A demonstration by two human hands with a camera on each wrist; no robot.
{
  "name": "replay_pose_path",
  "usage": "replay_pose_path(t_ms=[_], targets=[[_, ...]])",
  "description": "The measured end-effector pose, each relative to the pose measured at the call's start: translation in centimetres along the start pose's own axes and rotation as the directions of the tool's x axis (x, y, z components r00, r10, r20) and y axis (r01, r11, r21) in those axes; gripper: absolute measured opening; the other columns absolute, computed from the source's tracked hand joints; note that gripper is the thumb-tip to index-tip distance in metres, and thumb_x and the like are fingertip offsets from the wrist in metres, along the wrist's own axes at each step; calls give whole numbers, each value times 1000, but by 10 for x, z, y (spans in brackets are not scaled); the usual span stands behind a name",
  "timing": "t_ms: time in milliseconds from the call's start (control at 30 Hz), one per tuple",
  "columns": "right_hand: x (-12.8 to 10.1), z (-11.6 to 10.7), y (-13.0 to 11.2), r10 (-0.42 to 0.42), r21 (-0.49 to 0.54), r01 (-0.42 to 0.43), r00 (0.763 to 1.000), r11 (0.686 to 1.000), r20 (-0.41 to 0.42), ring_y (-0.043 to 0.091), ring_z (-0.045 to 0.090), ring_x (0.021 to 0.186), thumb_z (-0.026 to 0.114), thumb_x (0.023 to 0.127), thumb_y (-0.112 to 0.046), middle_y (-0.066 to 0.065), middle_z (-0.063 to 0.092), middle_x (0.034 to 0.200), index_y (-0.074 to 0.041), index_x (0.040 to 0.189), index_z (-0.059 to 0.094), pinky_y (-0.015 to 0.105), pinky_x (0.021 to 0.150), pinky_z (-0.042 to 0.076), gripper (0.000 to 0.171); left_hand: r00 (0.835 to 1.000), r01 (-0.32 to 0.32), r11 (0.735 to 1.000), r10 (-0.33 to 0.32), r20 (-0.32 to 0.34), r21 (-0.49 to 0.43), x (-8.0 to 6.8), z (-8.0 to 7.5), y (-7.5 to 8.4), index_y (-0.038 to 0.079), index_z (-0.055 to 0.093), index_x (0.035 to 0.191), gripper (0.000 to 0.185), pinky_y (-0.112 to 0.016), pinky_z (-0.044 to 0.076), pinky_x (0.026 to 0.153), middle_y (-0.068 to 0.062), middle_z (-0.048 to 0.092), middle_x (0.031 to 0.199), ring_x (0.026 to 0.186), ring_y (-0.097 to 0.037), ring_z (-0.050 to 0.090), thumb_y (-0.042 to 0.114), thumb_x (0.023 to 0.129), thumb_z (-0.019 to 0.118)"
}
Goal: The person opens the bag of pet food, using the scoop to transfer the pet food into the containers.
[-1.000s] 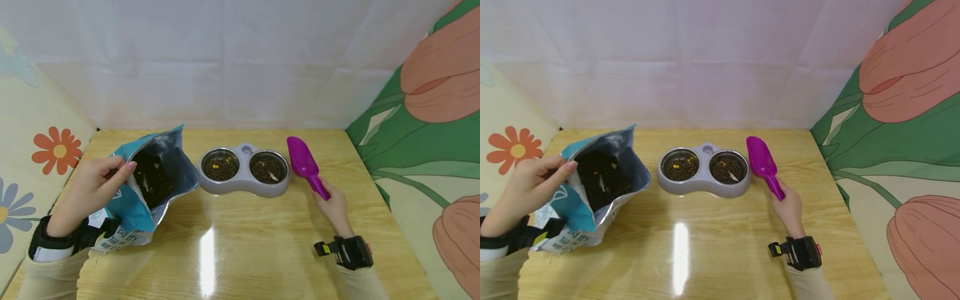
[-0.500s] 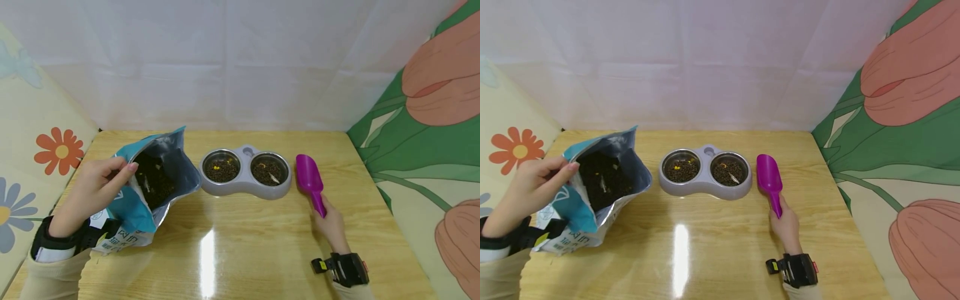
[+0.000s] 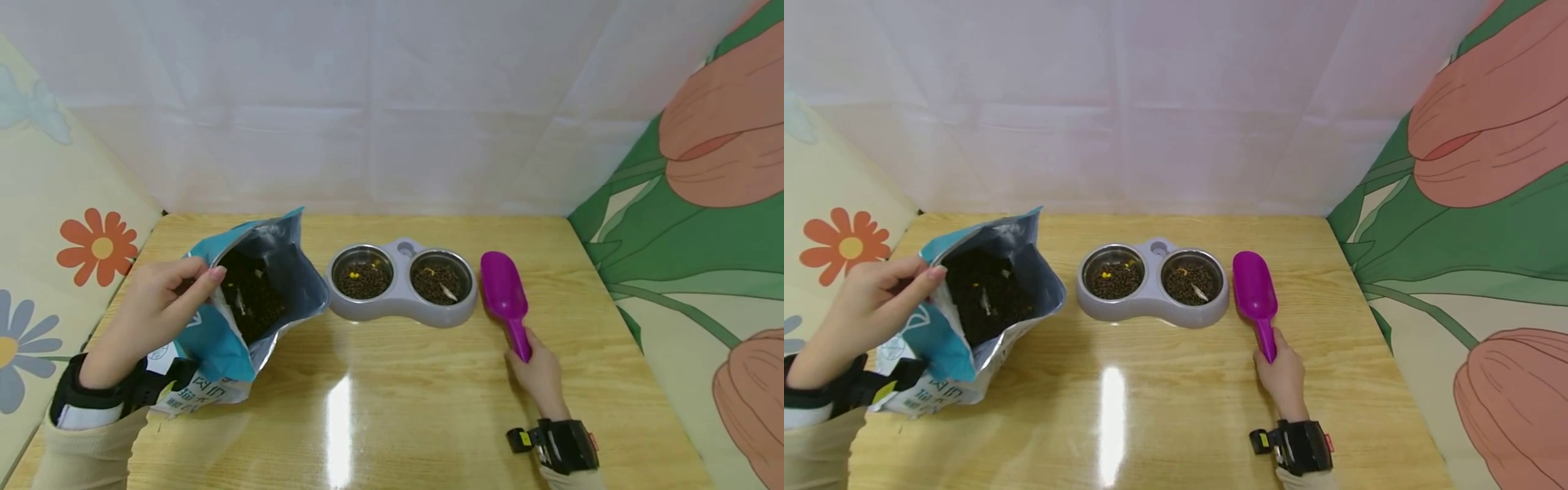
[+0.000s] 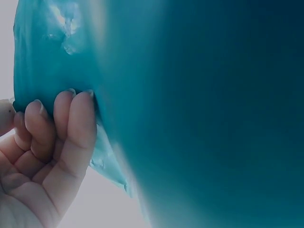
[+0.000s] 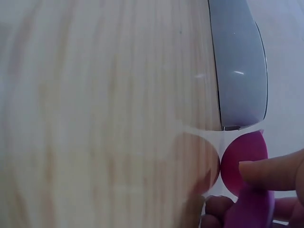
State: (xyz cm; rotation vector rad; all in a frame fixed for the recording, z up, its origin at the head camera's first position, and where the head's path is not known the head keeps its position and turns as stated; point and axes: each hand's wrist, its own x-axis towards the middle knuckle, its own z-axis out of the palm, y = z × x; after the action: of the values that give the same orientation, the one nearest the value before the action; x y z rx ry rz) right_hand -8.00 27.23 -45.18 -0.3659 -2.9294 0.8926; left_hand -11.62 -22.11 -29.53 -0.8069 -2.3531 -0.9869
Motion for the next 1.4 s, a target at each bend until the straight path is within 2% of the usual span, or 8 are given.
replay_pose_path(t_ms=[467, 667, 833, 900, 1100, 1133, 1333, 1400], targets=[[-1, -1, -2, -23, -19, 23, 1000, 1000, 12, 21, 48, 53, 63, 82, -9, 21, 56, 74, 13, 120, 47, 30, 47, 38, 47, 1000, 4, 1000, -4, 0, -2, -1, -1, 1, 16, 49, 62, 31, -18, 20, 40, 9, 29, 51, 44, -4, 30, 24, 91, 57], [2, -3, -5, -108, -62, 105, 993, 993, -53, 28, 52, 61, 66, 80, -9, 27, 57, 85, 13, 119, 48, 35, 51, 39, 48, 1000, 8, 1000, -8, 1, -1, -1, -1, 0, 16, 49, 62, 30, -18, 20, 40, 9, 29, 51, 44, -4, 31, 22, 91, 57], [10, -6, -21, -224, -127, 206, 962, 970, -154, 45, 53, 85, 67, 80, -11, 35, 53, 100, 15, 118, 49, 53, 69, 42, 49, 1000, 4, 1000, -4, 3, -2, -1, -1, -1, 16, 49, 62, 30, -18, 20, 40, 9, 29, 51, 44, -4, 30, 22, 91, 57], [14, -8, -31, -263, -148, 238, 948, 960, -177, 48, 52, 90, 67, 80, -11, 35, 53, 103, 15, 117, 50, 56, 73, 41, 48, 1000, 7, 1000, -7, 5, -2, -1, -1, -1, 16, 49, 62, 30, -18, 20, 40, 9, 29, 51, 44, -4, 30, 20, 91, 57], [29, -9, -69, -413, -163, 384, 886, 909, -210, 45, 54, 90, 70, 77, -10, 32, 56, 101, 14, 112, 55, 54, 77, 42, 45, 1000, 13, 1000, -13, 12, 0, 0, -1, -2, 16, 49, 62, 30, -18, 21, 41, 9, 29, 51, 45, -4, 31, 20, 90, 57], [32, -9, -76, -434, -159, 408, 876, 899, -207, 44, 55, 85, 71, 76, -10, 31, 58, 96, 14, 111, 56, 52, 74, 43, 44, 1000, 14, 1000, -14, 14, 0, 0, -1, -2, 16, 49, 62, 29, -18, 21, 41, 9, 29, 51, 45, -4, 31, 19, 90, 58], [45, -8, -125, -534, -124, 520, 830, 845, -158, 35, 59, 78, 69, 80, -17, 22, 63, 90, 6, 108, 62, 46, 65, 46, 37, 999, 23, 1000, -23, 25, 1, 0, -1, 0, 15, 50, 63, 28, -18, 22, 41, 9, 30, 52, 45, -4, 31, 17, 89, 59], [50, -7, -141, -572, -111, 561, 809, 820, -139, 35, 60, 86, 68, 82, -18, 21, 64, 97, 4, 109, 62, 46, 71, 47, 35, 999, 21, 1000, -21, 28, 0, 0, 0, 1, 15, 50, 63, 28, -18, 22, 41, 10, 31, 52, 45, -4, 32, 18, 90, 59]])
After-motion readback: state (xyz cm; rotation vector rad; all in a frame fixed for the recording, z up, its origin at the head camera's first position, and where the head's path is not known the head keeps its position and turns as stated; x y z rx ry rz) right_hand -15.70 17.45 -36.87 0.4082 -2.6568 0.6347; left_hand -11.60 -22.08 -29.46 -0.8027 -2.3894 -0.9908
